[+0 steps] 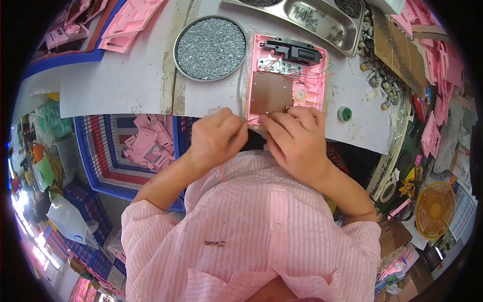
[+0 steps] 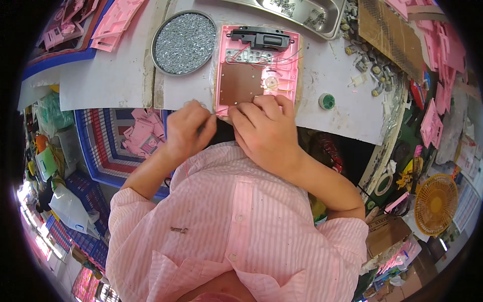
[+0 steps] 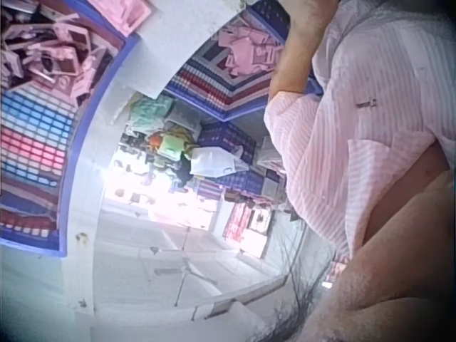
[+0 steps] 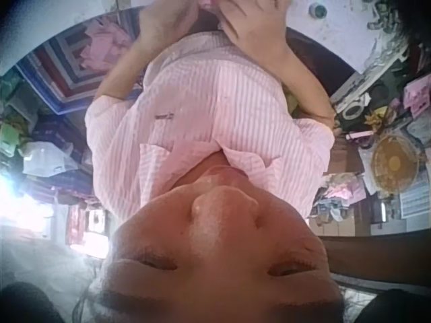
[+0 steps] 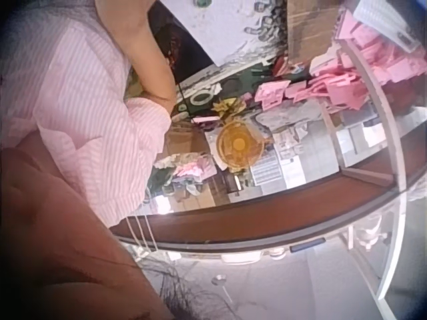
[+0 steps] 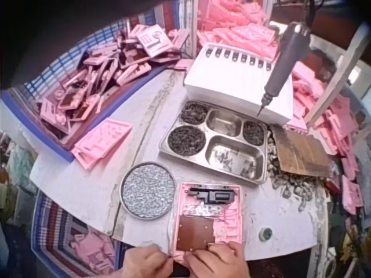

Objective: Assemble internal components and solder wires for a pink toy device at a factory workbench.

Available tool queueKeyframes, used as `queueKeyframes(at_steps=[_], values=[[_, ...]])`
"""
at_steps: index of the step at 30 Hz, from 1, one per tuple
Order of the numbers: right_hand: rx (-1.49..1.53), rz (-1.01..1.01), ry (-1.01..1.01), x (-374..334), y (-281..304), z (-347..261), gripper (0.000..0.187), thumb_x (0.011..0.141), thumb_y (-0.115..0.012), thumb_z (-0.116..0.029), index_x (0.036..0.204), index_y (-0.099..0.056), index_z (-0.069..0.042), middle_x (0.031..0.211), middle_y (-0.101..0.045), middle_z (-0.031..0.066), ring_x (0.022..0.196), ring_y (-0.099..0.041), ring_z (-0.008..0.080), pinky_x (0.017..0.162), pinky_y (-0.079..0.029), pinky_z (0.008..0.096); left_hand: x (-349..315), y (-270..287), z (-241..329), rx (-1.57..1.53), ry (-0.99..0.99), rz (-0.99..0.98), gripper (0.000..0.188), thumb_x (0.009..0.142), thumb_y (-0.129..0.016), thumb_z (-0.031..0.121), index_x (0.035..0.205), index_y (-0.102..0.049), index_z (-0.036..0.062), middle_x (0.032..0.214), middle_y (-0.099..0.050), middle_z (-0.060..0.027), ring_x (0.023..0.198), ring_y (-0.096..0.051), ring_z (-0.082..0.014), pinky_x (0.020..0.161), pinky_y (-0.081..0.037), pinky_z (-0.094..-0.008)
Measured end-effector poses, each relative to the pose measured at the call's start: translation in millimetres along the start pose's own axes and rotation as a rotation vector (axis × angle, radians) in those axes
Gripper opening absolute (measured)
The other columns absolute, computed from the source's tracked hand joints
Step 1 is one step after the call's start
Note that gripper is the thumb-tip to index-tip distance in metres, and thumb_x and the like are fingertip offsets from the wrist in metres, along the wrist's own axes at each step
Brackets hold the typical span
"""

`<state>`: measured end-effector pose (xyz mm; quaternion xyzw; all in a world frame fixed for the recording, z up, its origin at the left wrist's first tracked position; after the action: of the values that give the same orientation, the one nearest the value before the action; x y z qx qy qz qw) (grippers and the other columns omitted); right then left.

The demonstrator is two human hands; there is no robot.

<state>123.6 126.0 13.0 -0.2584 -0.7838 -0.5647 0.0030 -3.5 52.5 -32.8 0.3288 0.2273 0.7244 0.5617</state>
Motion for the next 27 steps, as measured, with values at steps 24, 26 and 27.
queueKeyframes(at_steps=[24, 26, 27], values=[[0.015, 0.382, -0.41, 96, 200, 352, 0.016, 0.092, -0.069, -0.015, 0.097, -0.069, 0.0, 0.082, -0.066, 0.0018, 0.074, -0.059, 0.0082, 0.068, -0.048, 0.0271, 42, -10, 4, -0.23, -0.414, -0.333, 0.036, 0.083, -0.079, 0.023, 0.118, -0.073, 0.0209, 0.12, -0.061, -0.0133, 0.098, -0.065, -0.0311, 0.079, -0.056, -0.0392], [-0.1, 0.348, -0.229, 166, 200, 385, 0.019, 0.092, -0.069, -0.019, 0.097, -0.069, -0.001, 0.085, -0.067, 0.0046, 0.08, -0.061, 0.0132, 0.072, -0.048, 0.0309, 43, -11, 2, -0.225, -0.385, -0.377, 0.036, 0.083, -0.078, 0.023, 0.118, -0.073, 0.0204, 0.121, -0.061, -0.0127, 0.097, -0.065, -0.0309, 0.078, -0.055, -0.0394], [-0.024, 0.235, -0.301, 205, 193, 390, 0.021, 0.092, -0.069, -0.02, 0.097, -0.068, 0.0, 0.088, -0.067, 0.0064, 0.087, -0.062, 0.0165, 0.077, -0.048, 0.0328, 43, -14, -1, -0.215, -0.352, -0.405, 0.034, 0.083, -0.08, 0.025, 0.116, -0.075, 0.0238, 0.12, -0.063, -0.0121, 0.098, -0.066, -0.0304, 0.08, -0.056, -0.0389]])
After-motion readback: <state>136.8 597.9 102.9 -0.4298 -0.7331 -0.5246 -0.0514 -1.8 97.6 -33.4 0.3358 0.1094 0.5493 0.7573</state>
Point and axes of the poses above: each hand's wrist, its own x-axis towards the middle knuckle, its own y-axis out of the back of the hand, z = x × y, the point moved 8 cm from there along x, towards the middle knuckle
